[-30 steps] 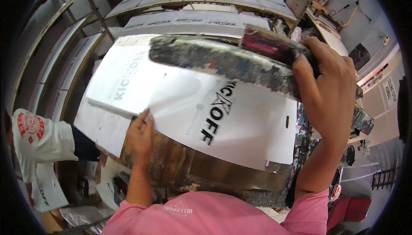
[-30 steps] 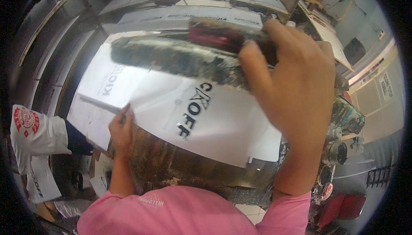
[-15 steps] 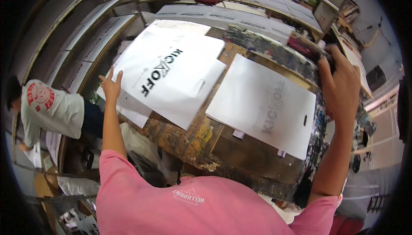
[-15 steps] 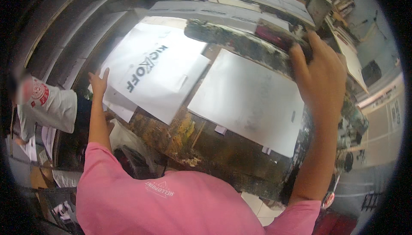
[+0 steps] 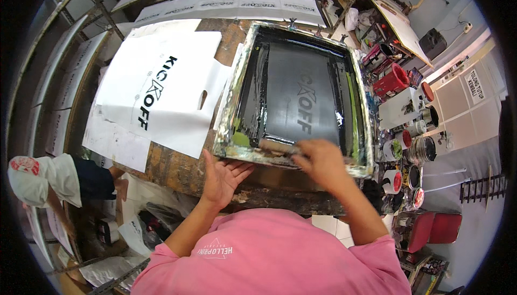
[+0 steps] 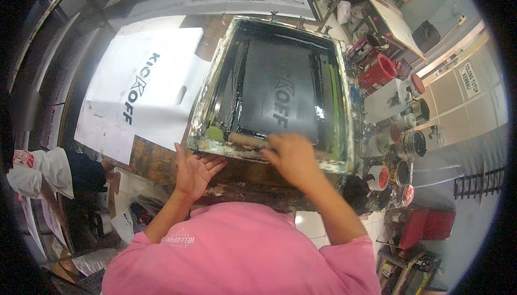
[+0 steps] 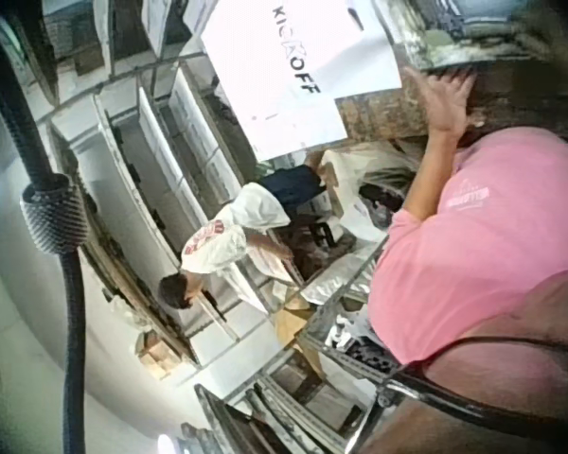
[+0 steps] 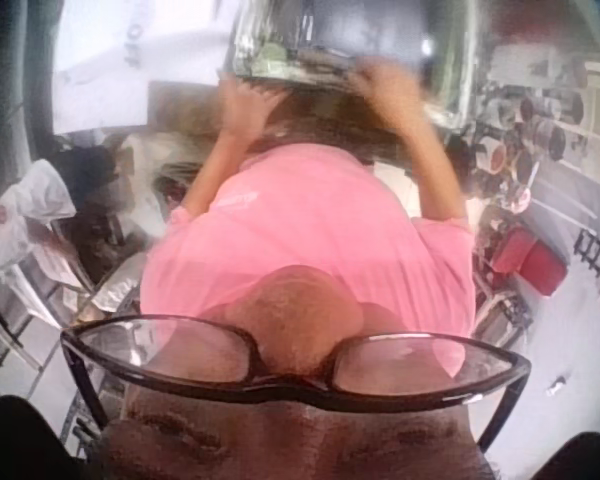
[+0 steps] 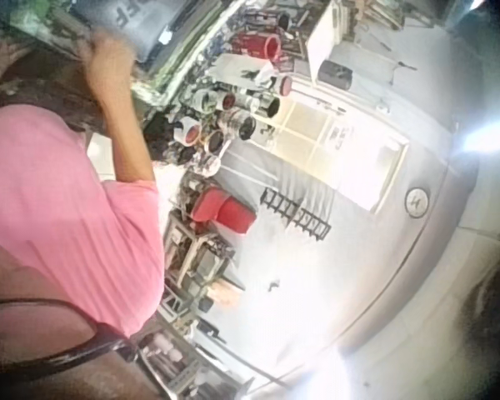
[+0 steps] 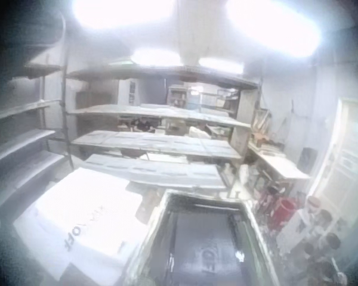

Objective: The person performs screen printing by placing white bags onto a workstation, lowering a screen, and using a squeegee to apply black ink. They repeatedly lift the screen, remove the printed bag, and place a new one down.

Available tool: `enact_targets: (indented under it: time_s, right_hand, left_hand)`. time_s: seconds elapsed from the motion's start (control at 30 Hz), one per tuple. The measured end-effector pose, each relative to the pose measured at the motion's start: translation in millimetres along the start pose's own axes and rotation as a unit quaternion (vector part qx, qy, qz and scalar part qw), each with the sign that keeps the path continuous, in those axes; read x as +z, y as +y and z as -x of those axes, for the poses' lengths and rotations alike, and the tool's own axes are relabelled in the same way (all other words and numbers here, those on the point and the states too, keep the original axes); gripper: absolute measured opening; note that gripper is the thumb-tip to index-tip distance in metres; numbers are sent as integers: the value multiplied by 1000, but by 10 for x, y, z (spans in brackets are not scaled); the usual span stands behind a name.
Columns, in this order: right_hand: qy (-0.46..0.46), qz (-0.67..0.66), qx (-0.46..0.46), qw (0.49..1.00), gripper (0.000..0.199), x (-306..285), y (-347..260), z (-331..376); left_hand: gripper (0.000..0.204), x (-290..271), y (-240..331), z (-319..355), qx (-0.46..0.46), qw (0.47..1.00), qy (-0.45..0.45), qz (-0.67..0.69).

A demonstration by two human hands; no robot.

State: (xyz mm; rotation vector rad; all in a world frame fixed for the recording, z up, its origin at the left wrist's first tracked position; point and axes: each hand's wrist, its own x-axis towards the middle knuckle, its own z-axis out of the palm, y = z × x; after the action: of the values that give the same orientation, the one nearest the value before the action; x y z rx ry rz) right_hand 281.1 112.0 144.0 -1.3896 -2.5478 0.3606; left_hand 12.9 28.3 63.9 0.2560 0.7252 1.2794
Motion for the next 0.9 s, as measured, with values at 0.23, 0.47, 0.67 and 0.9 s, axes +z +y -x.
enact_targets:
  time_s: [0.23, 0.47, 0.67, 0.9]
  right_hand:
    - [12, 23, -11, 1000, 43, 664, 196, -150]
    - [114, 81, -48, 989, 38, 847, 1119, -1572]
    - [169, 127, -56, 976, 32, 778, 1841, -2715]
    - [-65, 42, -43, 996, 36, 91, 1569, -2422]
  left_hand:
    - [105, -393, -385, -100, -6, 994, 97, -57]
    - [109, -427, -379, -88, -18, 991, 107, -77]
    - [107, -442, -358, -66, 1, 996, 66, -60]
    - [102, -571, -439, -103, 24, 999, 34, 23]
